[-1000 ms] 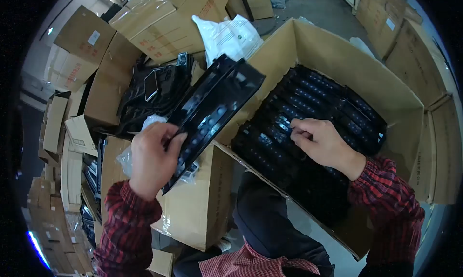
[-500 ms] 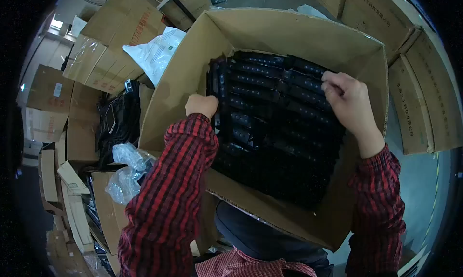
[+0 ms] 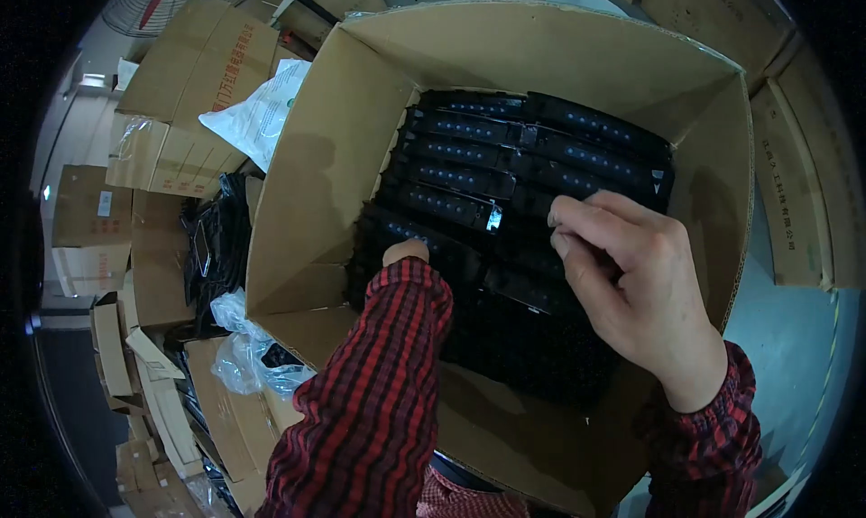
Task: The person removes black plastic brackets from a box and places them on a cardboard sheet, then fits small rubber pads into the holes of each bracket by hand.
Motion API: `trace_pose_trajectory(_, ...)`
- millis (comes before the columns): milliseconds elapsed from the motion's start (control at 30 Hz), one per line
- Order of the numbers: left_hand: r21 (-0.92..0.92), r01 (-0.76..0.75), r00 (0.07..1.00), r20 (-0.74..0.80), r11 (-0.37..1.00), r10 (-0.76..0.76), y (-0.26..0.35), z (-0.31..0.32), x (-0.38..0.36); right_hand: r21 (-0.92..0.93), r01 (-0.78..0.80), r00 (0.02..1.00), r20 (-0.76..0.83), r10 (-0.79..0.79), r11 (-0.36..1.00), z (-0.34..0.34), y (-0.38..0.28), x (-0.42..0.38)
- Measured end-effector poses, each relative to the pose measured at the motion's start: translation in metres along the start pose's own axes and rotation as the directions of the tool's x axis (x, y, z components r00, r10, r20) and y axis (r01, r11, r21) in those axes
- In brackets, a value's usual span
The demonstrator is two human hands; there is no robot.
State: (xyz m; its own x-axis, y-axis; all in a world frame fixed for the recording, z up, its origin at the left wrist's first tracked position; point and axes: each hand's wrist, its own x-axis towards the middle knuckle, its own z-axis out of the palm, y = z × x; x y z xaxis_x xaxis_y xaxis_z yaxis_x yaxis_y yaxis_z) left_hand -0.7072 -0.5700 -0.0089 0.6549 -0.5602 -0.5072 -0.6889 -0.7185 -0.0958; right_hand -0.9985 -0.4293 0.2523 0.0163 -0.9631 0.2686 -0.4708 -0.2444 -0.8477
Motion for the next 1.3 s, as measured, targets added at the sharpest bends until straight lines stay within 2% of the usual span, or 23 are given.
trace_pose_trajectory(100, 0.362, -0.251, 0.967, 0.140, 0.898, 0.213, -0.001, 0.032, 0.022, -0.002, -0.015, 0.999, 0.044, 0.015, 1.000, 0.001, -0.003, -0.003)
trace_pose_trajectory(133, 0.364, -0.238, 0.970, 0.143, 0.900, 0.198, -0.003, 0.029, 0.013, 0.007, -0.017, 0.998, 0.056, 0.017, 1.000, 0.001, -0.003, -0.004)
trace_pose_trajectory(200, 0.560, -0.355, 0.935, 0.201, 0.749, 0.293, 0.009, 0.017, -0.005, -0.033, -0.043, 0.993, 0.108, 0.046, 0.999, 0.001, -0.003, -0.003)
trace_pose_trajectory(233, 0.597, -0.254, 0.966, 0.112, 0.761, 0.235, 0.015, 0.016, -0.011, -0.033, -0.042, 0.993, 0.112, 0.046, 0.999, 0.003, -0.002, -0.003)
trace_pose_trajectory(267, 0.593, -0.255, 0.966, 0.114, 0.764, 0.234, 0.019, 0.013, -0.007, -0.022, -0.028, 0.993, 0.113, 0.031, 0.999, 0.005, -0.001, -0.003)
trace_pose_trajectory(333, 0.602, -0.354, 0.931, 0.301, 0.715, 0.208, 0.022, 0.003, 0.000, -0.014, -0.012, 0.992, 0.122, 0.014, 1.000, 0.008, -0.001, -0.002)
trace_pose_trajectory(367, 0.598, -0.355, 0.930, 0.305, 0.719, 0.206, 0.021, 0.002, -0.004, -0.029, -0.008, 0.995, 0.104, 0.011, 1.000, 0.010, 0.000, -0.002)
trace_pose_trajectory(400, 0.044, 0.059, 0.994, 0.087, 0.997, -0.063, 0.021, -0.005, -0.017, -0.044, -0.008, 0.996, 0.087, 0.011, 0.999, 0.012, 0.000, -0.003)
trace_pose_trajectory(433, -0.574, 0.376, 0.909, 0.078, 0.727, -0.409, 0.020, -0.012, -0.030, -0.046, -0.011, 0.995, 0.094, 0.015, 0.999, 0.012, 0.001, -0.003)
trace_pose_trajectory(567, -0.544, 0.424, 0.866, 0.010, 0.724, -0.499, 0.026, -0.048, -0.046, -0.095, -0.017, 0.990, 0.141, 0.030, 0.995, 0.014, 0.000, 0.001)
trace_pose_trajectory(633, -0.188, 0.143, 0.984, -0.082, 0.972, -0.160, 0.025, -0.063, -0.027, -0.098, -0.022, 0.988, 0.148, 0.036, 0.995, 0.017, 0.001, 0.002)
trace_pose_trajectory(667, 0.011, -0.025, 0.997, -0.074, 1.000, 0.026, 0.023, -0.071, -0.016, -0.110, -0.021, 0.987, 0.155, 0.038, 0.994, 0.017, 0.004, 0.001)
trace_pose_trajectory(733, 0.368, -0.372, 0.923, 0.050, 0.852, 0.381, 0.019, -0.086, 0.004, -0.136, -0.014, 0.985, 0.167, 0.037, 0.991, 0.016, 0.008, -0.001)
trace_pose_trajectory(800, 0.603, -0.639, 0.727, 0.268, 0.478, 0.632, 0.015, -0.097, 0.011, -0.150, -0.059, 0.969, 0.229, 0.093, 0.987, 0.014, 0.010, -0.002)
trace_pose_trajectory(833, 0.160, -0.520, 0.853, 0.062, 0.839, 0.518, 0.015, -0.129, -0.034, -0.162, -0.045, 0.969, 0.232, 0.083, 0.986, 0.014, 0.013, -0.002)
trace_pose_trajectory(867, -0.373, -0.279, 0.957, -0.031, 0.885, 0.289, 0.011, -0.165, -0.082, -0.182, -0.029, 0.966, 0.249, 0.075, 0.983, 0.014, 0.016, -0.001)
trace_pose_trajectory(900, -0.304, -0.522, 0.811, 0.112, 0.797, 0.574, -0.016, -0.196, -0.085, -0.202, -0.011, 0.962, 0.266, 0.065, 0.979, 0.015, 0.021, -0.002)
trace_pose_trajectory(967, -0.622, -0.705, 0.622, -0.313, 0.340, 0.717, -0.064, -0.230, -0.142, -0.257, 0.057, 0.954, 0.300, 0.023, 0.965, 0.019, 0.034, -0.005)
trace_pose_trajectory(1033, -0.710, -0.703, 0.441, -0.397, 0.035, 0.805, -0.136, -0.261, -0.191, -0.309, 0.109, 0.946, 0.324, -0.003, 0.945, 0.036, 0.042, -0.011)
trace_pose_trajectory(1100, -0.727, -0.686, 0.492, -0.476, -0.012, 0.729, -0.213, -0.258, -0.205, -0.408, 0.289, 0.867, 0.495, -0.056, 0.866, 0.057, 0.047, -0.020)
trace_pose_trajectory(1167, -0.738, -0.666, 0.623, -0.468, 0.111, 0.627, -0.289, -0.233, -0.190, -0.364, 0.390, 0.775, 0.625, -0.088, 0.846, 0.092, 0.032, -0.020)
trace_pose_trajectory(1233, -0.825, -0.526, 0.807, -0.409, 0.206, 0.426, -0.364, -0.186, -0.169, -0.348, 0.468, 0.712, 0.693, -0.113, 0.812, 0.134, 0.036, -0.011)
trace_pose_trajectory(1300, -0.906, -0.355, 0.932, -0.324, 0.229, 0.162, -0.425, -0.138, -0.165, -0.402, 0.513, 0.715, 0.689, -0.118, 0.759, 0.169, 0.057, -0.001)
